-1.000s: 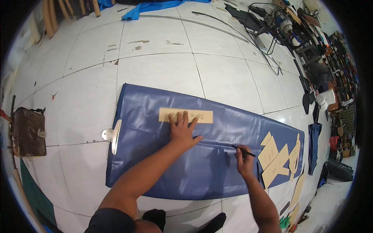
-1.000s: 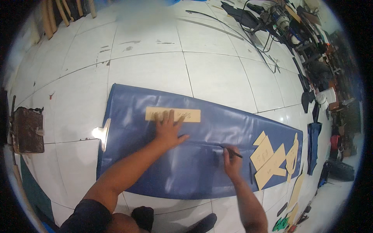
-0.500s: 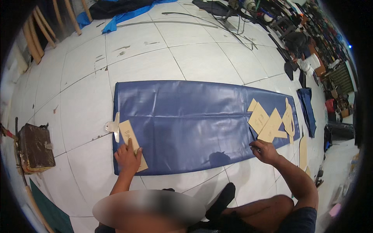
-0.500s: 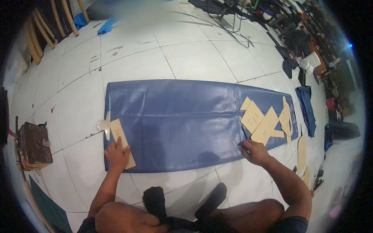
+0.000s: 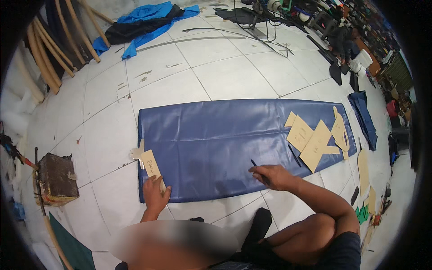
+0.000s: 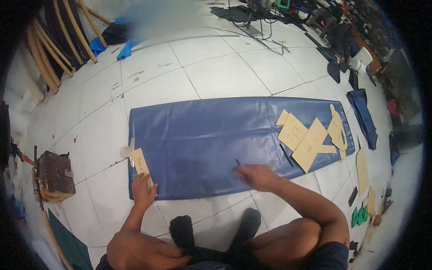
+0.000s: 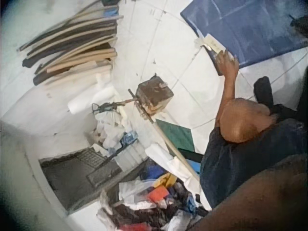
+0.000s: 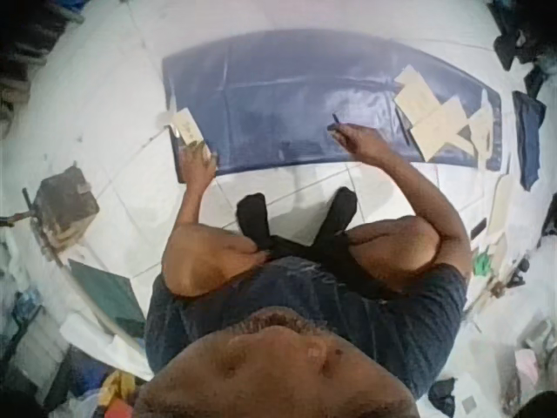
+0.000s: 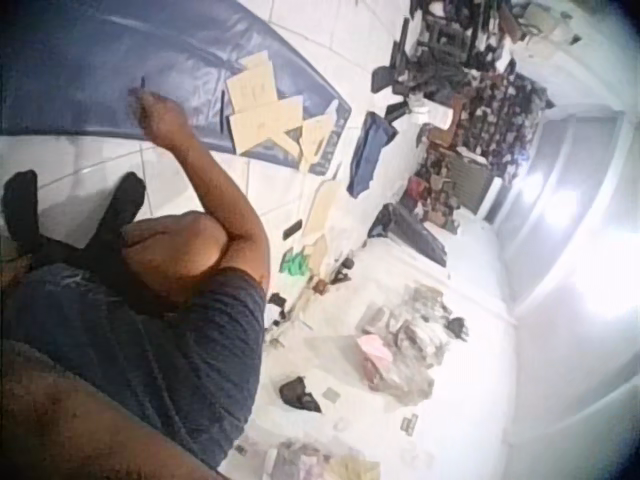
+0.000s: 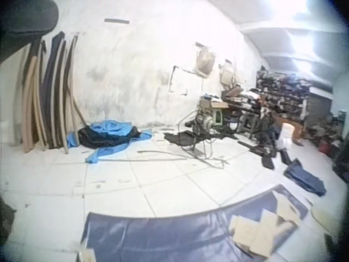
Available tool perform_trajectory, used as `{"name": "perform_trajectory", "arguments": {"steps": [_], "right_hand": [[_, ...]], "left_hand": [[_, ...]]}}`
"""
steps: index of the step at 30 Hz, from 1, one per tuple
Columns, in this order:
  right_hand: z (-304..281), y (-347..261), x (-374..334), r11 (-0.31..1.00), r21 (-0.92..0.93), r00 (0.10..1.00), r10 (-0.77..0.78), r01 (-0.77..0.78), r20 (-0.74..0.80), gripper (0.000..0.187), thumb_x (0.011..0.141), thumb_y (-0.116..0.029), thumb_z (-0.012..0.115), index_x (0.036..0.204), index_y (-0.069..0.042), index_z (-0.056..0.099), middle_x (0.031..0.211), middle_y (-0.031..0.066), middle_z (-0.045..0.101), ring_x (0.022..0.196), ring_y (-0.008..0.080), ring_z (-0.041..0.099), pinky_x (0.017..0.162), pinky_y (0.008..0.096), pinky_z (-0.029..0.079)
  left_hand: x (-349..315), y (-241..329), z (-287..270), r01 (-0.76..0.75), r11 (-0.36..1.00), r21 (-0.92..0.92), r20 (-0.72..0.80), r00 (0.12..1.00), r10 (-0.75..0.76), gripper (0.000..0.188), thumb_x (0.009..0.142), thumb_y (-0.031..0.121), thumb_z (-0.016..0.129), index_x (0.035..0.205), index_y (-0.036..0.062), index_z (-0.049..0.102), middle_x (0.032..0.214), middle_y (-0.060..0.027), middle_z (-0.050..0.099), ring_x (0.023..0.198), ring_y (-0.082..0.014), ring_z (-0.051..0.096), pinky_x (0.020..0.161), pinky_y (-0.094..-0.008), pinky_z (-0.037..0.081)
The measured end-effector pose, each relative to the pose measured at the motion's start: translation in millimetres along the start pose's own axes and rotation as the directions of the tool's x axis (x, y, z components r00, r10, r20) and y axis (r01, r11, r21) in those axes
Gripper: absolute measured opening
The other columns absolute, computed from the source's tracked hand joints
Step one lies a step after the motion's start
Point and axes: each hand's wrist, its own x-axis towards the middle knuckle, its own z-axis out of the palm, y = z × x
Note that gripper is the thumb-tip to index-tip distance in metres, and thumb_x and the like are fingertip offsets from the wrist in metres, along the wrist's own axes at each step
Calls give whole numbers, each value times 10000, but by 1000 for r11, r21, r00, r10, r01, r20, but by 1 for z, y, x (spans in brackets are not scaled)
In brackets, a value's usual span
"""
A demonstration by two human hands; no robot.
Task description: The person marks outlines onto blue material using various cardboard templates and a marking pen.
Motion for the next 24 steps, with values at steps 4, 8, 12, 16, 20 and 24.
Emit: {"name": "perform_trajectory", "arguments": {"steps": [4,8,12,16,20,24], "right_hand": [[27,24,-6,995,101,999,-10,4,51,188,1012,-240,560,1133,-112,625,1022,175,689,968,393,670,796,514,540],[55,52,-13,984,172,999,-50,53,-18,207,982,-229,590,1148,-113,633,976,157,677,927,387,664,790,510,538],[64,74,-19,992,75,995,-101,100,11,239,939,-195,647,1165,-120,634,994,117,663,967,355,655,810,489,541],[59,93,-23,992,56,994,-114,113,6,270,922,-193,663,1180,-121,630,1028,105,644,987,355,645,826,473,540],[62,119,-25,993,65,995,-98,98,1,339,877,-168,687,1205,-112,621,1071,114,635,1020,358,636,845,468,535],[84,138,-11,971,108,977,-207,211,-55,377,850,-156,694,1213,-102,611,1100,145,622,1029,373,626,848,472,526]], "left_hand": [[-17,14,8,78,996,-35,71,995,-75,548,838,255,766,1300,-1,620,1365,-265,516,1287,-437,465,1096,-527,358],[-31,19,20,107,994,31,108,988,-110,592,891,311,716,1380,18,556,1455,-278,448,1386,-470,383,1185,-591,241],[-38,16,27,137,990,43,129,981,-142,578,924,311,678,1405,27,529,1497,-283,402,1431,-470,335,1207,-608,192],[-37,17,23,142,987,75,176,972,-154,562,937,294,664,1412,30,519,1511,-285,392,1439,-475,327,1208,-614,185],[-32,24,18,130,988,78,224,964,-145,559,940,278,663,1417,28,511,1513,-290,392,1440,-482,328,1203,-627,188],[-38,31,4,121,986,113,207,968,-143,542,934,232,668,1411,26,512,1519,-290,388,1441,-481,330,1205,-613,206]]}}
